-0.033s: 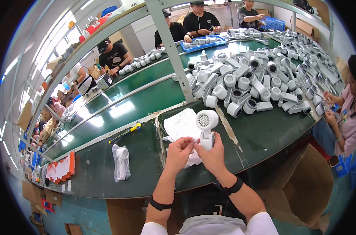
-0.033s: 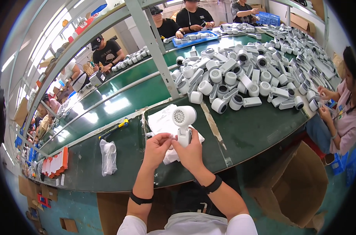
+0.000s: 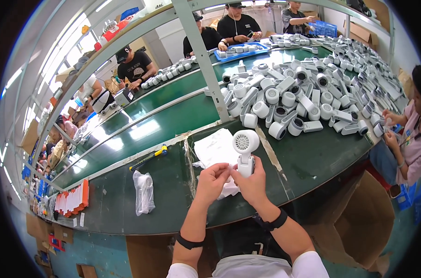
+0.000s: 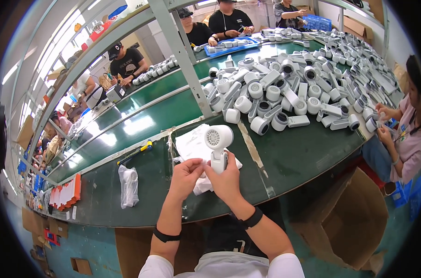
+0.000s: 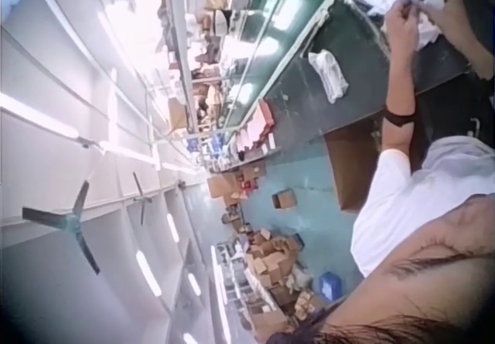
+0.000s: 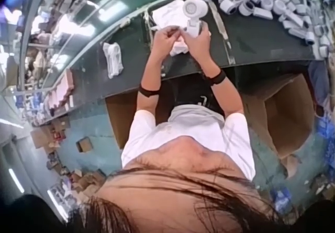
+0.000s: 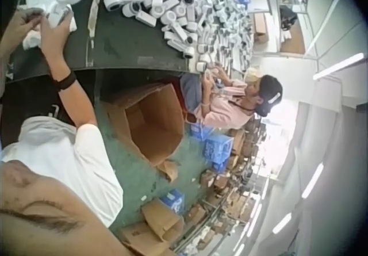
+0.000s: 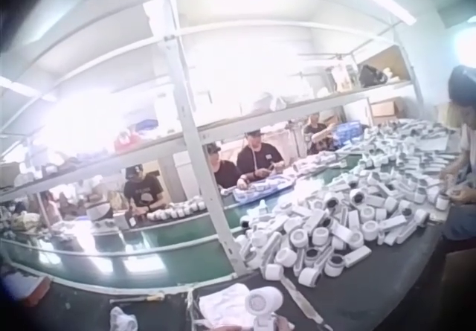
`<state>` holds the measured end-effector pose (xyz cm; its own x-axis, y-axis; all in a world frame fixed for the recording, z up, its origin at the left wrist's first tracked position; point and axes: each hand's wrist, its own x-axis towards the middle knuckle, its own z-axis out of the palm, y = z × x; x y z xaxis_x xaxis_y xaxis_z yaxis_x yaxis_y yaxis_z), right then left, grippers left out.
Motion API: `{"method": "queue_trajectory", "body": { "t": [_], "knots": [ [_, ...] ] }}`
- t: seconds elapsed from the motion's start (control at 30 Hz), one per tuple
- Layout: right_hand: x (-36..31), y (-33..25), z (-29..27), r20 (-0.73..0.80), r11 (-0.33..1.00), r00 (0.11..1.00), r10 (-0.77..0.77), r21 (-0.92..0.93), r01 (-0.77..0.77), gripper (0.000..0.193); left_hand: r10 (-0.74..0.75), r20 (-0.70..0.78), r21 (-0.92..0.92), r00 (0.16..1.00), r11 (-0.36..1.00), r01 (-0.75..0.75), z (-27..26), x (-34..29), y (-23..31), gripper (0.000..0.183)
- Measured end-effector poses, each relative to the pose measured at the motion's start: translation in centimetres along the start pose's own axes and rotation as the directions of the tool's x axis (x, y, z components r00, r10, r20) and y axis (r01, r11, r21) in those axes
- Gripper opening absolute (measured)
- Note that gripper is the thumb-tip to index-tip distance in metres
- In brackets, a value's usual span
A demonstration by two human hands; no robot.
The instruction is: The person packages small fans by hand, picking up a fan and a plastic bag, sliding the fan into the bag, and placing the bagged fan into a cardboard box.
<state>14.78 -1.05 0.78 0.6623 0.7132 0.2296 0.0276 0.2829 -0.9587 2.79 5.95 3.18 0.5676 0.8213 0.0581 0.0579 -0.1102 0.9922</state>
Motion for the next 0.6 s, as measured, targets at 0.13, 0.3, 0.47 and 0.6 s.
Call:
{"method": "queue_trajectory", "body": {
  "t": [0.13,0.3,0.47,0.6],
  "knots": [
    [0.3,-0.2,-0.2,-0.037,0.991,0.991,0.128,0.036,-0.127,0.05,-0.046,0.046,0.029,0.998,0.999,0.045,-0.1,-0.2,0.6,0.023],
    [0.5,-0.4,-0.7,-0.112,0.988,0.982,0.15,-0.01,-0.152,0.048,-0.027,-0.09,-0.144,0.996,0.989,0.014,-0.4,0.0,1.2,0.016],
    [0.2,0.8,-1.7,-0.137,0.986,0.979,0.154,-0.045,-0.161,0.048,-0.096,-0.104,-0.644,0.99,0.765,0.006,-0.9,0.3,0.7,0.016],
    [-0.4,0.4,-2.2,-0.114,0.981,0.977,0.18,-0.05,-0.187,0.048,-0.075,-0.185,-0.449,0.98,0.893,-0.016,-0.4,0.4,-0.1,0.018]
  ]
}}
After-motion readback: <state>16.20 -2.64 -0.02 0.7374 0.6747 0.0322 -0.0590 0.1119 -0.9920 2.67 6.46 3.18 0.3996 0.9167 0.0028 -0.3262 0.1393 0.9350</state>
